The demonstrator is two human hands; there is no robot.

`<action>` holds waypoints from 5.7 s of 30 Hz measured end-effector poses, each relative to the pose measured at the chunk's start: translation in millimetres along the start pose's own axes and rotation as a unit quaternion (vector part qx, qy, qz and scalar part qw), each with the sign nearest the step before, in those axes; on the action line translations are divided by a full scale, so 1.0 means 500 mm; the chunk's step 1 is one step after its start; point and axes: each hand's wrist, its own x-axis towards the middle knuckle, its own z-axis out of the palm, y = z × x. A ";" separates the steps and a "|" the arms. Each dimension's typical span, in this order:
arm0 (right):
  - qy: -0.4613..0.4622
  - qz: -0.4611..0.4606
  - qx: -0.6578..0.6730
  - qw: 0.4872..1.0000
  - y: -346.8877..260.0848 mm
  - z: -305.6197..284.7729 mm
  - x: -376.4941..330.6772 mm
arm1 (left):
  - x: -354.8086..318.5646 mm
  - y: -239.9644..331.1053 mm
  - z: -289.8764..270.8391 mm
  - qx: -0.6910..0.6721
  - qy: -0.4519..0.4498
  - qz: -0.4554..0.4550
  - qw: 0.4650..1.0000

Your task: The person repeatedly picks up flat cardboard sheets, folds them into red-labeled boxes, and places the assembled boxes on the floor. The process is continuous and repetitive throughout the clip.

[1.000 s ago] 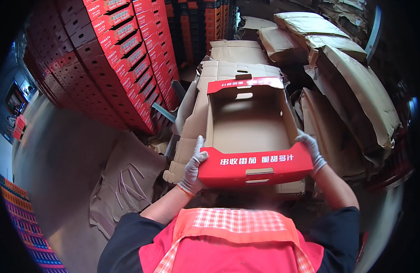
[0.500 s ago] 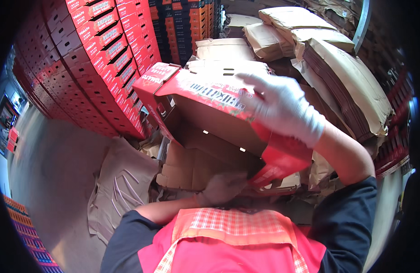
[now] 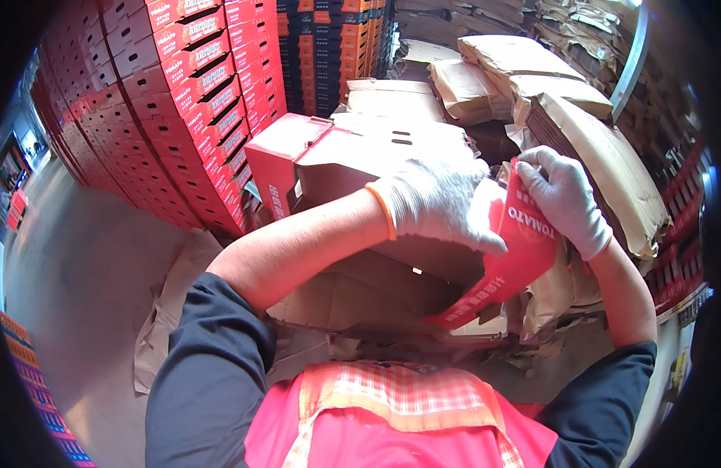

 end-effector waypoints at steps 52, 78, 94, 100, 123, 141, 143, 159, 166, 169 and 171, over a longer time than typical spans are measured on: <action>-0.092 0.099 0.204 0.970 -0.024 -0.005 -0.103 | -0.020 0.137 0.240 -0.181 0.403 0.062 0.895; -0.245 -0.119 0.231 0.934 -0.187 0.200 -0.002 | -0.518 -0.030 0.100 -0.082 0.285 -0.159 0.942; -0.095 0.043 -0.142 0.984 -0.271 0.050 -0.385 | -0.566 -0.016 0.346 -0.501 0.187 -0.226 0.814; 0.034 0.250 -0.304 0.919 -0.395 -0.154 -0.569 | -0.315 0.232 0.418 -0.474 -0.035 0.171 0.863; -0.042 0.589 -0.219 0.777 -0.106 -0.306 -1.062 | -0.090 0.836 0.622 -0.328 -0.111 0.482 0.804; 0.106 0.663 -0.172 0.720 -0.193 -0.321 -1.180 | 0.166 0.778 0.643 -0.384 0.029 0.438 0.812; 0.158 0.663 -0.166 0.712 -0.201 -0.296 -1.191 | 0.166 0.779 0.652 -0.381 0.037 0.441 0.812; 0.187 0.652 -0.384 0.627 0.193 -0.233 -1.013 | 0.590 0.842 0.886 -0.223 -0.136 0.279 0.924; 0.123 0.695 -0.397 0.587 0.434 -0.316 -0.987 | 0.582 0.930 0.892 -0.613 -0.346 0.082 0.705; 0.078 0.669 -0.361 0.645 0.432 -0.336 -0.992 | 0.596 0.951 0.904 -0.662 -0.323 0.032 0.676; 0.057 0.619 -0.342 0.705 0.401 -0.347 -1.019 | 0.602 0.950 0.923 -0.674 -0.349 -0.022 0.650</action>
